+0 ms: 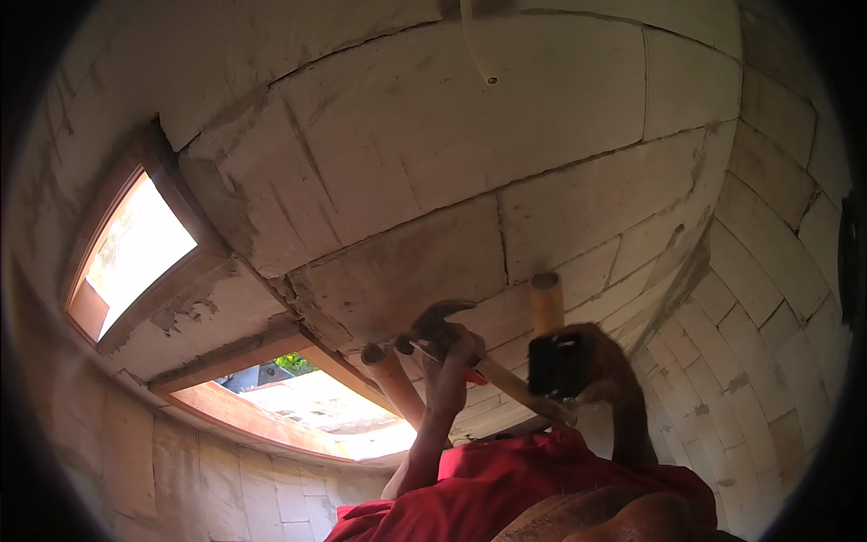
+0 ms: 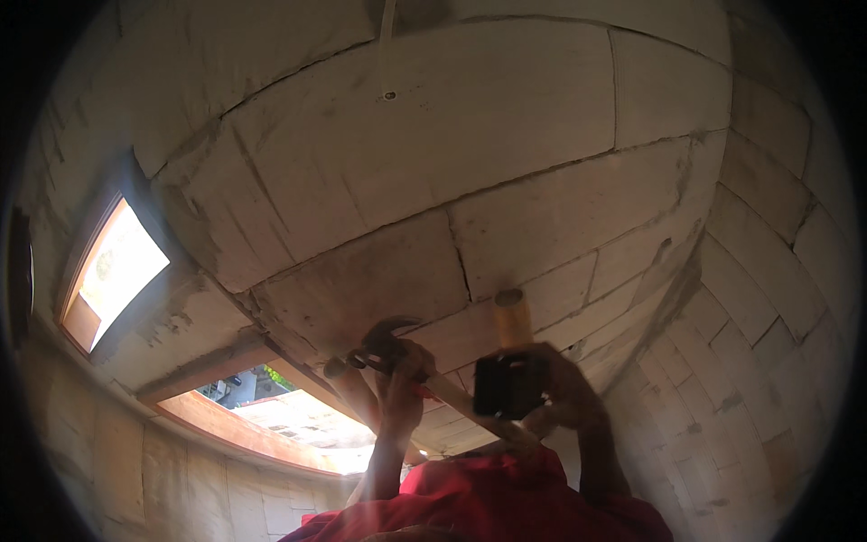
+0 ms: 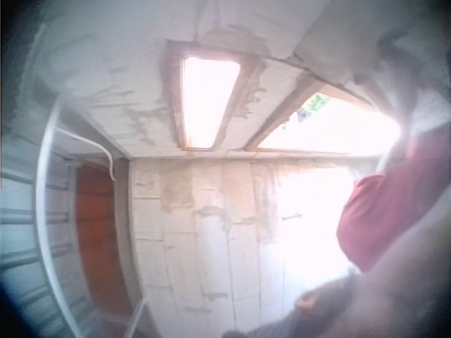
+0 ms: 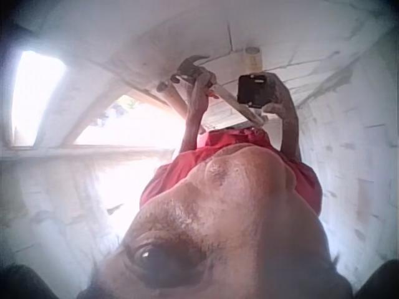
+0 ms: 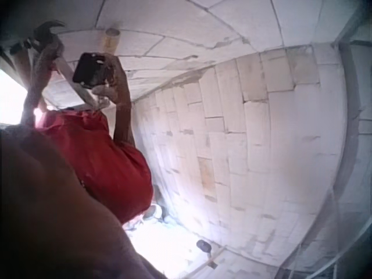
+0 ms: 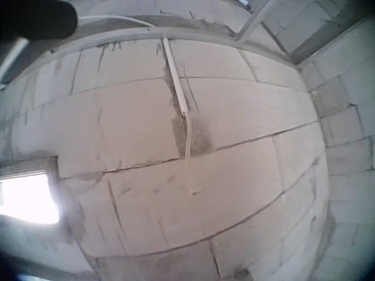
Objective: The person uses a hammer and chisel to chip away at a concrete ceiling to create a recess. They then insert a black electrical box into the hole and secure it by hammering nails into the ceiling.
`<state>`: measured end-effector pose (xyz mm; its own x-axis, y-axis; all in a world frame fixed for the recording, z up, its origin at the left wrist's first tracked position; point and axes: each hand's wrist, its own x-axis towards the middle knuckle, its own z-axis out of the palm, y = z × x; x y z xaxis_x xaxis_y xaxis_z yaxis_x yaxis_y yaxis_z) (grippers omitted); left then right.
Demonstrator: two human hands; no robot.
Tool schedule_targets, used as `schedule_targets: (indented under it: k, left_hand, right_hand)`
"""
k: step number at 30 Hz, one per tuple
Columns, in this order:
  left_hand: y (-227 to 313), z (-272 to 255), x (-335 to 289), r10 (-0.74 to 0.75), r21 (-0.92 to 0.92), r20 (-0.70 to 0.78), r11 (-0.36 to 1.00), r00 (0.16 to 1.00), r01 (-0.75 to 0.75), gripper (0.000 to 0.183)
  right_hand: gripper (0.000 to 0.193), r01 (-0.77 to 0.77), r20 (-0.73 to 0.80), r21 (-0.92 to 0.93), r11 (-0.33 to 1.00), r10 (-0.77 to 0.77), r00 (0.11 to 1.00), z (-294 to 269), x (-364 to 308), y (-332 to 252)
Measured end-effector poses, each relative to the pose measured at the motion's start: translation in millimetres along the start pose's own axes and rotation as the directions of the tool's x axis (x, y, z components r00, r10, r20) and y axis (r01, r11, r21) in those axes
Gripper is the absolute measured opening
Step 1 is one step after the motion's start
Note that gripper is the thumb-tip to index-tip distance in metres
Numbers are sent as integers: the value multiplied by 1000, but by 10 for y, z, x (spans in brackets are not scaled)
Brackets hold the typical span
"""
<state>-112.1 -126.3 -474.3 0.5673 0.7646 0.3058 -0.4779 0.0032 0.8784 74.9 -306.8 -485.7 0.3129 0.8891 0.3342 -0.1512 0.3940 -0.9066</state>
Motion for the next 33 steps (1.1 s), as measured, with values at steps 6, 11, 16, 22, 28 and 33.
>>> schedule_targets:
  k: [6, 11, 16, 22, 28, 33]
  left_hand:
    - [725, 178, 300, 405, 221, 13, 890, 914, -398, 20]
    - [1395, 538, 412, 309, -93, -139, 942, 941, -323, 15]
    - [1837, 638, 596, 427, 38, -26, 904, 904, -426, 19]
    - [1908, 704, 629, 409, -58, 28, 912, 912, -407, 20]
    - [1859, 699, 662, 372, -49, 47, 928, 927, -370, 22]
    - [1916, 716, 711, 386, -4, 70, 922, 920, -387, 24]
  right_hand:
    - [114, 177, 88, 261, 949, -206, 975, 115, 497, -710]
    - [99, 308, 265, 230, 923, -363, 893, 467, 1087, -1348]
    - [76, 52, 459, 477, 877, -299, 836, 572, 1355, -1785]
    - [65, 292, 359, 231, 928, -360, 861, 631, 1463, -1893]
    - [63, 469, 151, 3, 883, -464, 873, 744, 1547, -1878]
    - [63, 462, 183, 30, 887, -459, 870, 775, 1555, -1885]
